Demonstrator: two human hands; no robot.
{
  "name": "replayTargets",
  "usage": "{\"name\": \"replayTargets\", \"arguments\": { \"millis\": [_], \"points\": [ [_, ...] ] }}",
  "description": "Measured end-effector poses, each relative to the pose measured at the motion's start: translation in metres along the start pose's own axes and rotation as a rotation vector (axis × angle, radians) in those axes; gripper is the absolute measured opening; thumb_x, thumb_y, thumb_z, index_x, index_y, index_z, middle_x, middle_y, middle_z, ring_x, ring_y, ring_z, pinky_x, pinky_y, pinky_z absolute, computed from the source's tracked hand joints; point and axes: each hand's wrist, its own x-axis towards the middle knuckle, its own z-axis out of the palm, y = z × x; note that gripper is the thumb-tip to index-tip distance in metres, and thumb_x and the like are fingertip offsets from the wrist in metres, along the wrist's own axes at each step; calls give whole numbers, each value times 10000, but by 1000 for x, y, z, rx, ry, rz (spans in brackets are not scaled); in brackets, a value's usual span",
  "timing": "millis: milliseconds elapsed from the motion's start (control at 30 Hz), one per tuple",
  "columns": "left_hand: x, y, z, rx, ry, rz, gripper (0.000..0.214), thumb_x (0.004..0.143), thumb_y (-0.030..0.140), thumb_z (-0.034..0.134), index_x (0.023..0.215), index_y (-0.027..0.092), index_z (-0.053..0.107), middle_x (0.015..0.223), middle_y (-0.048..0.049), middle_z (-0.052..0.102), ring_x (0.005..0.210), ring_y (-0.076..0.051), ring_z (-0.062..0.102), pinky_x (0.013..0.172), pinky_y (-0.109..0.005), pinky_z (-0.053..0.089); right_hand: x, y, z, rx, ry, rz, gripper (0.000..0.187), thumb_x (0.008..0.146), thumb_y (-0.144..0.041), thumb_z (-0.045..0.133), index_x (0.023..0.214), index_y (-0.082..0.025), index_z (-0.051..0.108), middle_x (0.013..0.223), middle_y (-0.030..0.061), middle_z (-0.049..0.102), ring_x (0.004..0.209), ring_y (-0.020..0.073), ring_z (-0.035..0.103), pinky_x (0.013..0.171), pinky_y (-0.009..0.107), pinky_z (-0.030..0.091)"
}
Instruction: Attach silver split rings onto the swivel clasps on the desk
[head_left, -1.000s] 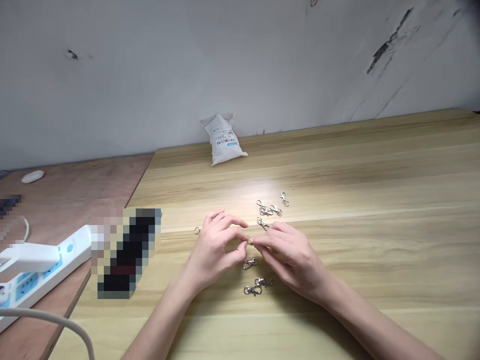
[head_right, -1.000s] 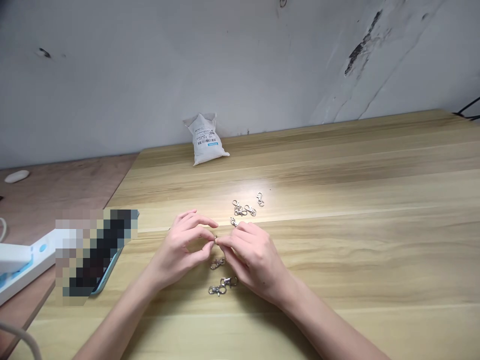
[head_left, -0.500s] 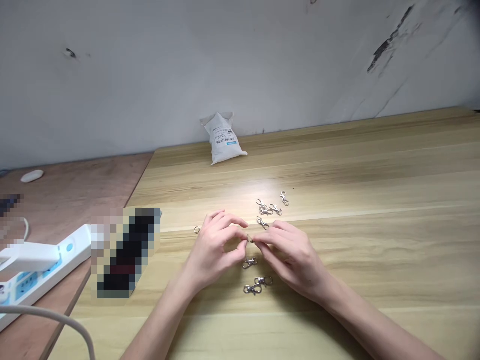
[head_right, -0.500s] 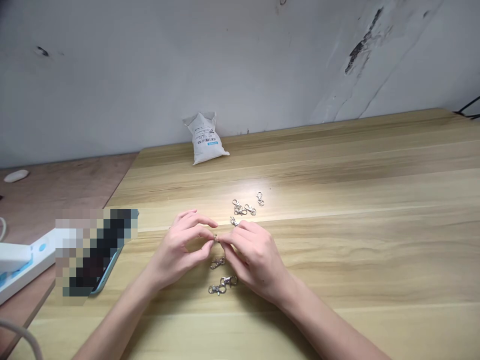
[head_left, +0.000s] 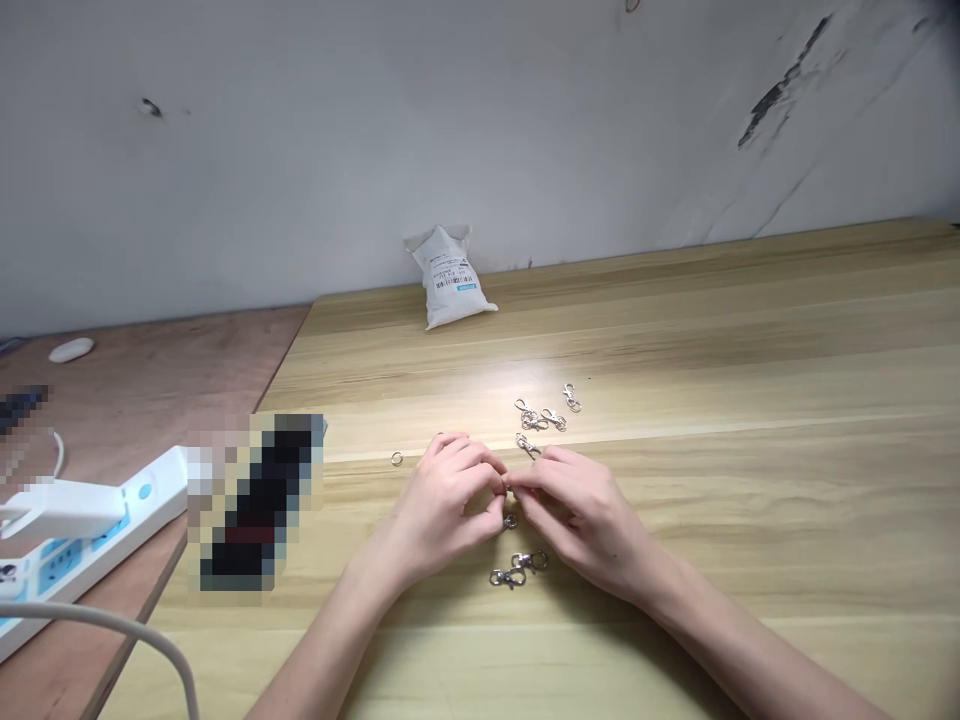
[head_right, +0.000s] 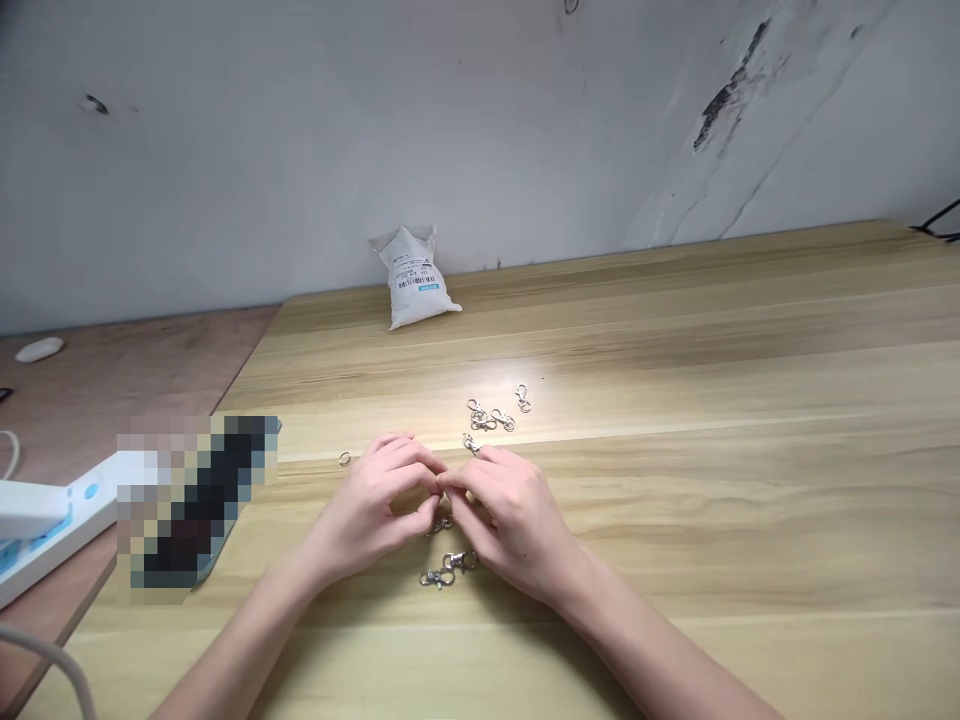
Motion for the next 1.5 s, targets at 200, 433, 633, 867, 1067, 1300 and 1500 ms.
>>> {"name": "replayTargets", "arguments": {
  "millis": [200,433,633,867,1067,1300,1500],
  "points": [
    [1,1,0,17,0,7,60,822,127,583,804,184,592,918,-5,682,868,-157,592,902,-370,410,2,-2,0,17,3,-14,178,917,-110,478,934,-151,651,645,7,592,586,128,460,598,279,358],
    [3,1,-1,18,19,-5,60,817,124,585,803,179,607,909,-14,683,856,-158,597,891,-378,408,2,-3,0,31,12,-17,182,919,-108,471,939,-141,649,629,2,565,587,129,453,589,281,355],
    [2,-1,-1,12,29,-10,74,806,115,589,803,186,609,909,-5,682,863,-153,602,896,-375,402,0,-1,1,41,10,-12,157,910,-124,491,928,-144,646,613,2,560,602,137,425,573,277,346],
    [1,1,-2,21,29,-25,78,814,122,574,797,191,606,912,-9,683,865,-154,602,918,-377,400,0,0,1,37,1,-12,173,920,-138,474,942,-154,644,619,-1,571,589,134,419,580,284,354],
    [2,1,-3,21,31,-23,69,816,132,583,797,195,604,912,-6,685,866,-155,604,924,-377,398,1,-2,1,36,-17,-3,181,927,-149,463,955,-167,641,624,-4,588,575,131,437,591,289,369],
    [1,2,-2,14,17,-13,58,822,139,587,802,192,594,913,-8,685,881,-158,611,900,-368,408,2,-2,0,44,-13,5,180,916,-137,469,940,-161,645,622,-6,579,564,122,456,593,283,374],
    [2,0,-1,13,-20,-21,64,817,127,592,799,188,584,910,-3,683,889,-162,602,899,-364,408,1,-2,-1,63,-60,61,184,915,-138,469,897,-167,650,642,5,581,595,125,473,583,271,364]
  ]
}}
